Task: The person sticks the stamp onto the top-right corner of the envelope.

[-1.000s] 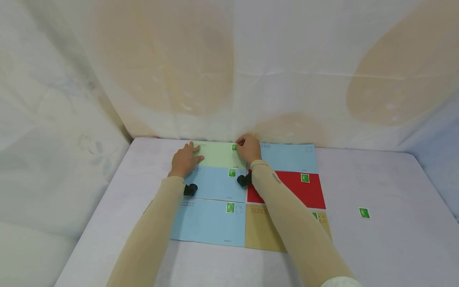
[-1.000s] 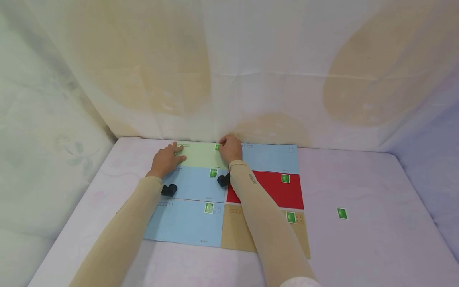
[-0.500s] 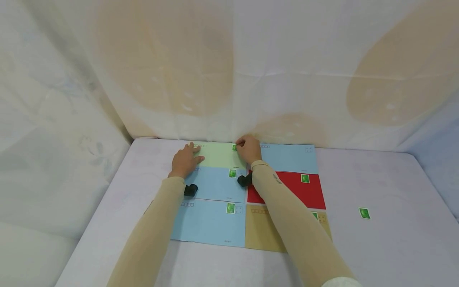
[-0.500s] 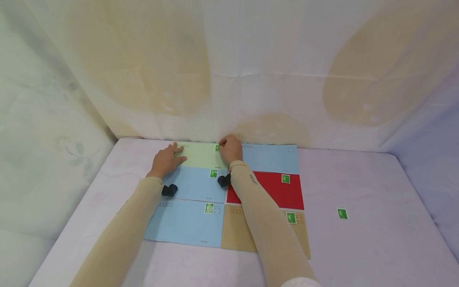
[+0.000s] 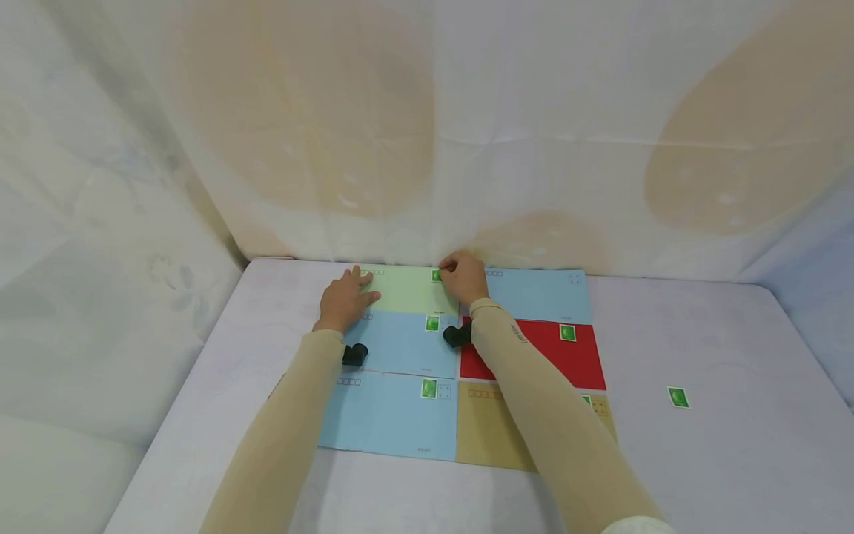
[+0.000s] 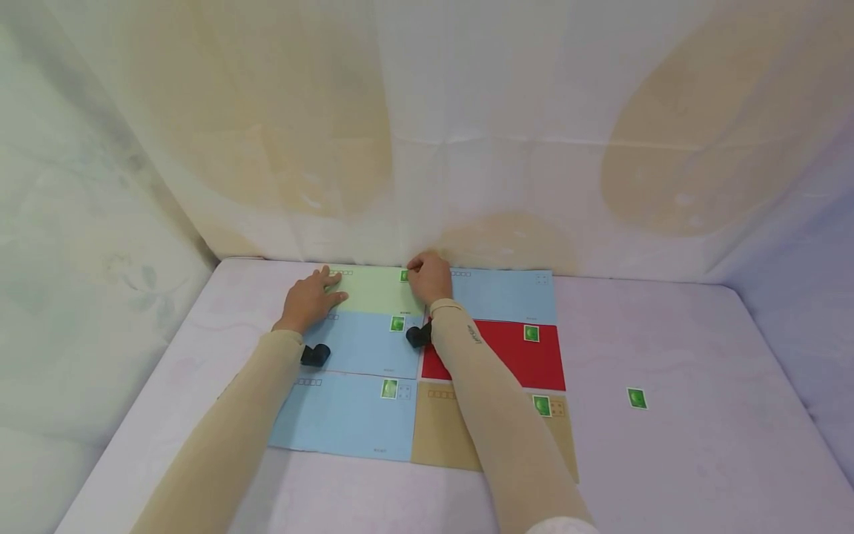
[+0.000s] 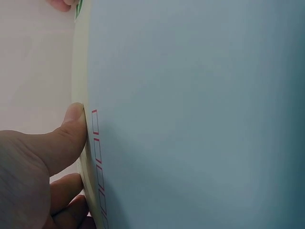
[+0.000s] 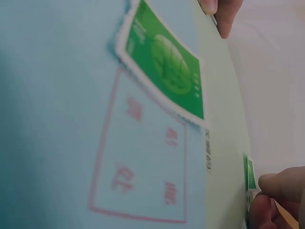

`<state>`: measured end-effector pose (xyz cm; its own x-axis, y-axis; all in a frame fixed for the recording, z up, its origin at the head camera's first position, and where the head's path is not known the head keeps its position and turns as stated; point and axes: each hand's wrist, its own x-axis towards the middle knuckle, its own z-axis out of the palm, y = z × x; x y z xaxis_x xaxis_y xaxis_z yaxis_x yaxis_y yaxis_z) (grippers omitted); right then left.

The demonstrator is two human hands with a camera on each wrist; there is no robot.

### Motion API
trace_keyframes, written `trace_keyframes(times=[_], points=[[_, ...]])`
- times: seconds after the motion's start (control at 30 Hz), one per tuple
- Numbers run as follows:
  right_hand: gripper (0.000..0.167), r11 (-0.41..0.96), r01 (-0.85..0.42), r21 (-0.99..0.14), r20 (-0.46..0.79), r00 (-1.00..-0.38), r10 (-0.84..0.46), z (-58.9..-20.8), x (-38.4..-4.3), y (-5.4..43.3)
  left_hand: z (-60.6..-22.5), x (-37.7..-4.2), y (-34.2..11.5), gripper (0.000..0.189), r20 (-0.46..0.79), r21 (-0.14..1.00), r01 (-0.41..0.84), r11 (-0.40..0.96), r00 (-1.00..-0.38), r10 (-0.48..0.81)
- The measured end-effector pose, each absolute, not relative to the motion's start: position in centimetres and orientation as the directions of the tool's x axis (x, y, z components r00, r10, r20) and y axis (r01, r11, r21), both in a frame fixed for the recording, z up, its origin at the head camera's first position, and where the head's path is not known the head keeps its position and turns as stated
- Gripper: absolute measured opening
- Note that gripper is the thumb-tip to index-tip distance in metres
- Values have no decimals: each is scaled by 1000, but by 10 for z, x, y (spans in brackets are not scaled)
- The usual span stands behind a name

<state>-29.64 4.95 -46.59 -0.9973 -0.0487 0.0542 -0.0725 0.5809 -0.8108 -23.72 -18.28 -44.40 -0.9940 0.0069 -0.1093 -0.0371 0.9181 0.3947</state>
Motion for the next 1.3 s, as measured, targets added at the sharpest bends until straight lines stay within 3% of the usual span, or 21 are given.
trace_keyframes(times=[0.47,1.3], points=[[12,566,-29,-824,13,-999,-32,-454,-290,53,-442,-241,-184,57,-120,354,-26,935,-993,18],[18,530,-134,-837,106,-991,-83,-412,-256,69,-439,-244,-187,57,-110,352,-13,936,-994,28]])
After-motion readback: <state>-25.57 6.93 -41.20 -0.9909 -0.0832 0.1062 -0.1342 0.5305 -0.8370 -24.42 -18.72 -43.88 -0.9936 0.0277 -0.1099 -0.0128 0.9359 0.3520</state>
